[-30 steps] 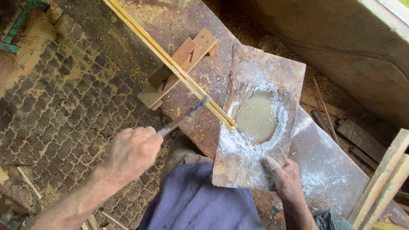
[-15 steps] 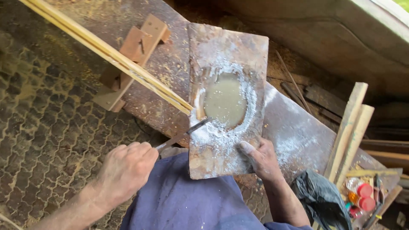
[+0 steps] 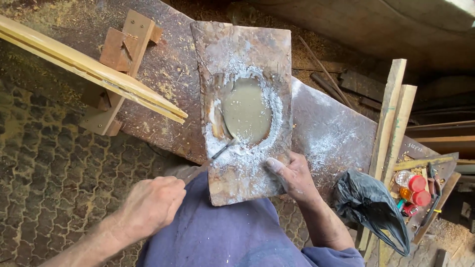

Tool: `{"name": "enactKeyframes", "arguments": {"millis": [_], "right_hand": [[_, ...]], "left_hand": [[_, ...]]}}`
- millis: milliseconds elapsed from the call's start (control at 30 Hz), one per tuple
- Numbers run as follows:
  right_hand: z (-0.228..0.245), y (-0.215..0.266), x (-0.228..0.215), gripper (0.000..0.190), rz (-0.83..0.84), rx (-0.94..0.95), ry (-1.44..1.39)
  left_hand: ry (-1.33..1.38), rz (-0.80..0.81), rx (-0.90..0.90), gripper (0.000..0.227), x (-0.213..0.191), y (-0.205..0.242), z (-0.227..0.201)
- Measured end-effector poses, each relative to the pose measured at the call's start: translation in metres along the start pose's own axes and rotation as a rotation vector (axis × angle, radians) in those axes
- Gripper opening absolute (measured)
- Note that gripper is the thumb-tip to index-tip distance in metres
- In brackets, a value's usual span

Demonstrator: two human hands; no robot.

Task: Apply adhesive to a thin wooden strip using a brush and handle wooden boards in a woodworking shop.

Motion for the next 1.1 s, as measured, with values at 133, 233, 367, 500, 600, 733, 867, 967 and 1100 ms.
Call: {"name": "enactKeyframes", "arguments": {"millis": [133, 233, 367, 500, 600, 733, 867, 967, 1100], "right_hand": [[0.0, 0.001, 0.002, 0.031, 0.004, 0.004, -0.003], [0.014, 0.001, 0.01, 0.03, 0.022, -0.023, -0.049], [0.005, -0.008, 0.007, 0.03, 0.068, -0.028, -0.082], [-0.028, -0.028, -0.013, 0.029, 0.001, 0.014, -0.039], [-0.028, -0.039, -0.013, 0.029, -0.015, 0.026, -0.057], [-0.011, -0.045, 0.001, 0.031, -0.006, 0.035, -0.06], [-0.022, -0.056, -0.003, 0.033, 0.019, 0.061, -0.05], [-0.036, -0.064, -0.012, 0.033, -0.009, 0.107, -0.008], [-0.043, -0.069, -0.019, 0.036, -0.029, 0.121, 0.062]], "left_hand": [[0.138, 0.09, -0.044, 0.03, -0.001, -0.008, -0.004], [0.546, 0.428, -0.255, 0.03, 0.0, -0.012, 0.0], [0.988, 0.405, -0.164, 0.023, 0.006, -0.005, 0.007], [1.272, 0.195, -0.128, 0.02, -0.004, 0.011, 0.026], [1.265, 0.027, -0.174, 0.019, -0.004, 0.03, 0.056], [1.309, -0.21, -0.253, 0.017, -0.007, 0.055, 0.104], [1.177, -0.357, -0.468, 0.015, -0.032, 0.054, 0.144], [1.051, -0.463, -0.605, 0.019, -0.046, 0.054, 0.168], [0.6, -0.456, -0.812, 0.029, -0.078, 0.053, 0.178]]}}
Point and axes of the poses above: each hand's wrist, its own y-axis away from the middle knuckle, its own x-axis out of the palm, z = x × y, the point moved 3 cm from there along -y, towards the middle knuckle, and after that the axes turned 8 degrees about -y, right-handed, at the moved point
